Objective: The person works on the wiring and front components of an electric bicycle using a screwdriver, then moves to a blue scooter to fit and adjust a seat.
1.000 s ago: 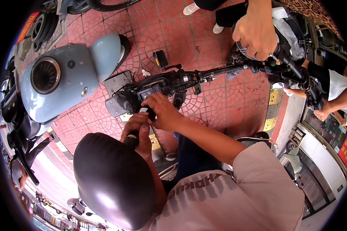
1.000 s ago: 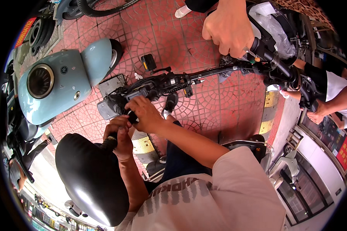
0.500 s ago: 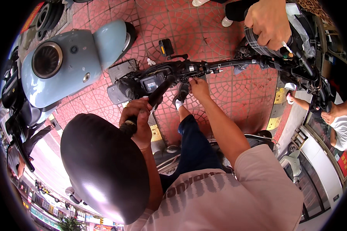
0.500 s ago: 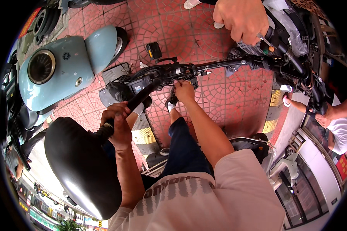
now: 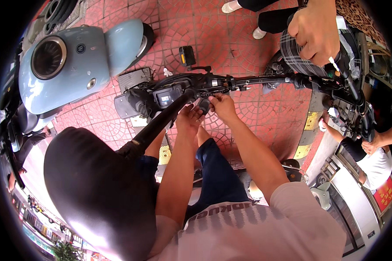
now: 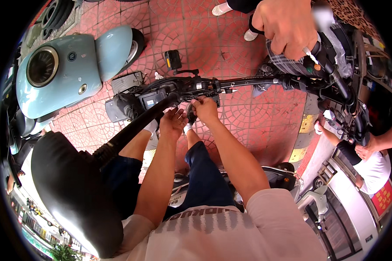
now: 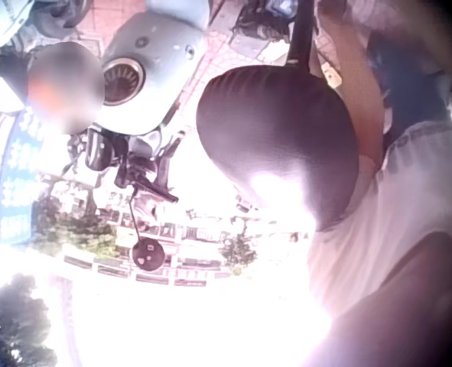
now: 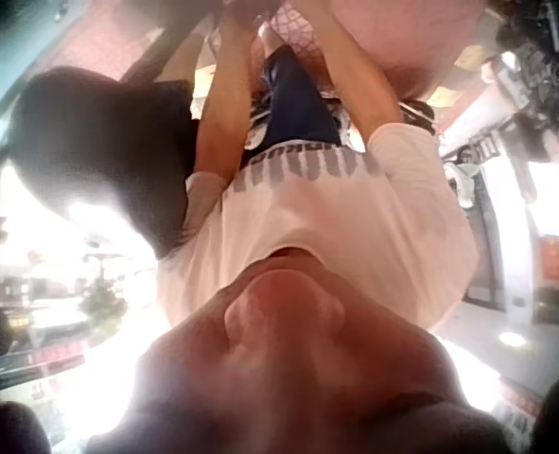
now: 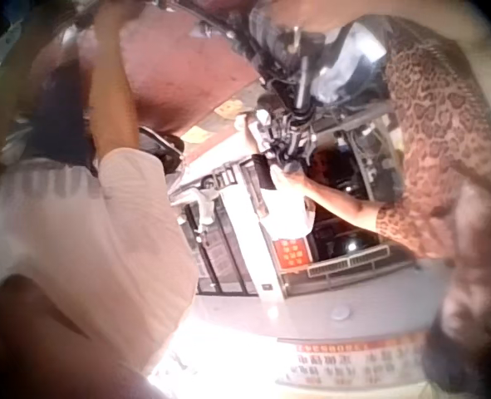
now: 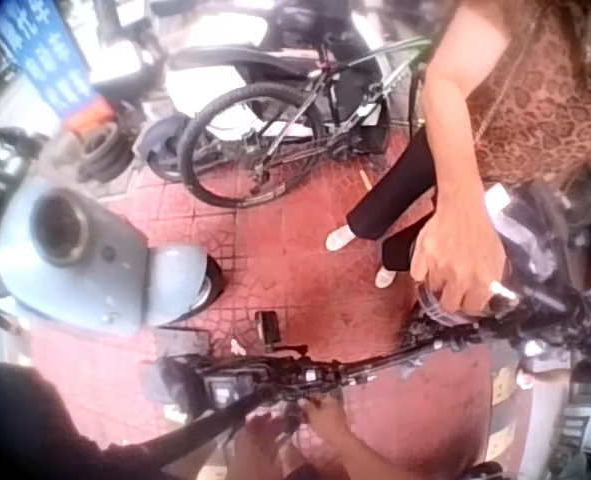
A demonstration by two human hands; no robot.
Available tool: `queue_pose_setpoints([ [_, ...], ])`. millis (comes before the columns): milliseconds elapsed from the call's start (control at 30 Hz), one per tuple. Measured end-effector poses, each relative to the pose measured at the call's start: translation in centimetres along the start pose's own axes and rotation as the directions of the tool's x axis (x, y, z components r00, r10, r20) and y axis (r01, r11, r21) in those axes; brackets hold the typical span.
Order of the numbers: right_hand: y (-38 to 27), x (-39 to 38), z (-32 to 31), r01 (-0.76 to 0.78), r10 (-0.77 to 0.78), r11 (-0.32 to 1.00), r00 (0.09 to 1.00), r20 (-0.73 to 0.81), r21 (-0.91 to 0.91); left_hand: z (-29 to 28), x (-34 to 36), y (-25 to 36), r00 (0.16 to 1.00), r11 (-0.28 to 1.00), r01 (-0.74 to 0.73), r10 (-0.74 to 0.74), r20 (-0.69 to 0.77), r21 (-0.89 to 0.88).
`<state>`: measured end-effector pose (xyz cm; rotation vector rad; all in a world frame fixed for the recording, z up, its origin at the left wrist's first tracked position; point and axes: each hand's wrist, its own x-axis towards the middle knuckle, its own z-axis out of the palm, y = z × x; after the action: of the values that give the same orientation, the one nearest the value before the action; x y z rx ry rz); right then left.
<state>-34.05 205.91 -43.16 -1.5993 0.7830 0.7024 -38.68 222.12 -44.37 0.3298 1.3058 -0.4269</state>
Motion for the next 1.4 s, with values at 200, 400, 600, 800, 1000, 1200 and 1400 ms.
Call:
queue_pose_setpoints([
  [200,-1.1,1.2,-1.6,-0.055,0.056,0.998,0.986,0.158,-0.014,0.5,2.6,-0.8,0.988,0.989,-0.081,0.064,0.140,0.122],
  [400,-1.9,0.8,-2.1,-0.053,0.081,0.991,0.971,0.225,-0.126,0.8,3.2,-2.2,0.980,0.980,-0.178,0.167,0.110,0.092],
  [600,-1.9,1.4,-1.7,0.023,0.025,0.953,0.988,0.153,-0.303,1.6,4.5,-2.9,0.977,0.981,-0.192,0.190,0.101,0.010],
  [800,-1.9,1.0,-0.8,-0.065,0.069,0.997,0.994,0.090,-0.045,2.1,2.8,-2.5,0.984,0.985,-0.166,0.163,0.075,0.040],
  [1000,-2.8,1.0,-0.8,-0.070,0.075,0.995,0.995,0.070,-0.065,1.2,4.4,-1.6,0.983,0.997,-0.055,0.063,0.171,-0.050],
  [1200,-2.6,0.9,-1.1,-0.051,0.061,0.994,0.993,0.105,-0.098,1.4,3.3,-1.7,0.990,1.000,-0.016,0.018,0.142,-0.011],
  [1400,-3.5,0.8,-1.4,-0.063,0.074,0.995,0.987,0.144,-0.078,2.8,1.8,-0.8,0.989,0.997,-0.006,0.018,0.150,-0.078],
])
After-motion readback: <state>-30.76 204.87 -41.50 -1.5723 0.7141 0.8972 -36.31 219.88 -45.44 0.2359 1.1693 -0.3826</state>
